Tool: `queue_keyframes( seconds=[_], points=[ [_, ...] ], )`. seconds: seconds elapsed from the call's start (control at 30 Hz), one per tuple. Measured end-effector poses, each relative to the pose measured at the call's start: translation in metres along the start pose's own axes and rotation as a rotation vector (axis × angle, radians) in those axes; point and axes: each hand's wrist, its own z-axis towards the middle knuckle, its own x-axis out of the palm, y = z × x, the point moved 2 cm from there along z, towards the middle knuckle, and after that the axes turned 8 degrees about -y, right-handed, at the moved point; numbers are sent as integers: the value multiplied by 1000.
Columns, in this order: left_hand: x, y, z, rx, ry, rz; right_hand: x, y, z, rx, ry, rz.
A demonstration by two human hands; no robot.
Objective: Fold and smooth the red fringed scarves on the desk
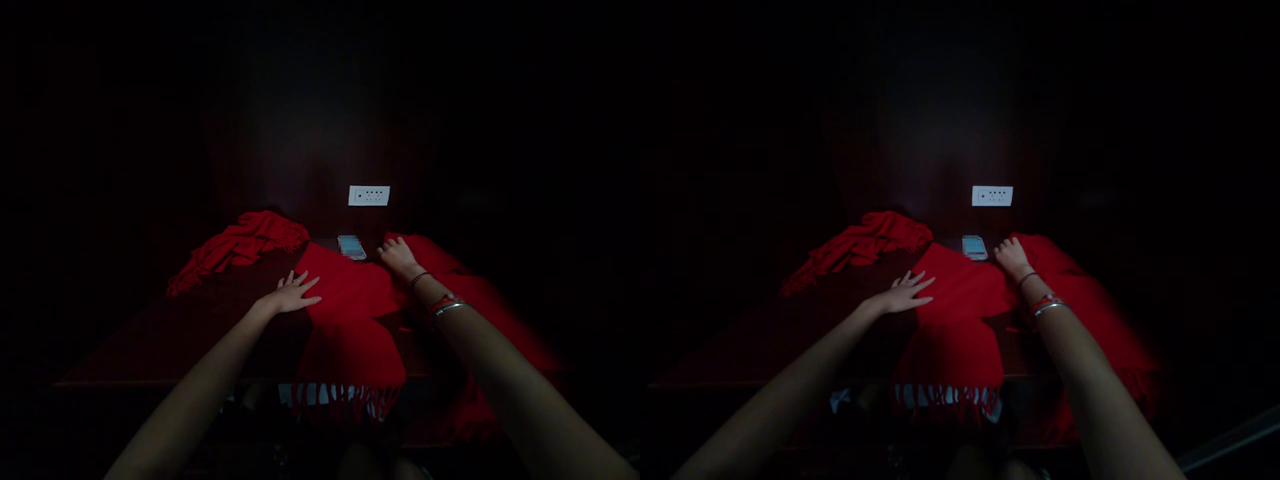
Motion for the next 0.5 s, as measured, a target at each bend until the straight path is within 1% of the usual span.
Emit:
queue_keyframes(
  seconds=[0.07,0.13,0.17,0.2,0.23,0.27,0.33,0.37,0.4,0.43,0.5],
  points=[
    [-1,1,-1,-17,-28,15,1,19,-8,-31,28,39],
    [-4,-1,-3,4,-89,44,-10,36,-19,-9,-40,119],
    [-6,-3,-5,43,-136,60,-19,43,-26,6,-76,180],
    [-9,-6,-6,101,-186,71,-28,49,-34,7,-76,249],
    [-12,-11,-8,172,-231,73,-37,53,-43,10,-41,320],
    [-13,-16,-10,245,-257,64,-43,57,-54,17,28,381],
    [-15,-28,-15,344,-255,17,-50,63,-78,57,199,435],
    [-15,-33,-18,359,-241,-14,-51,66,-90,90,260,439],
    [-14,-37,-20,355,-225,-45,-50,70,-100,126,290,444],
    [-13,-40,-23,338,-205,-72,-49,73,-108,157,291,455],
    [-10,-44,-27,300,-133,-101,-44,81,-118,193,241,503]
  ],
)
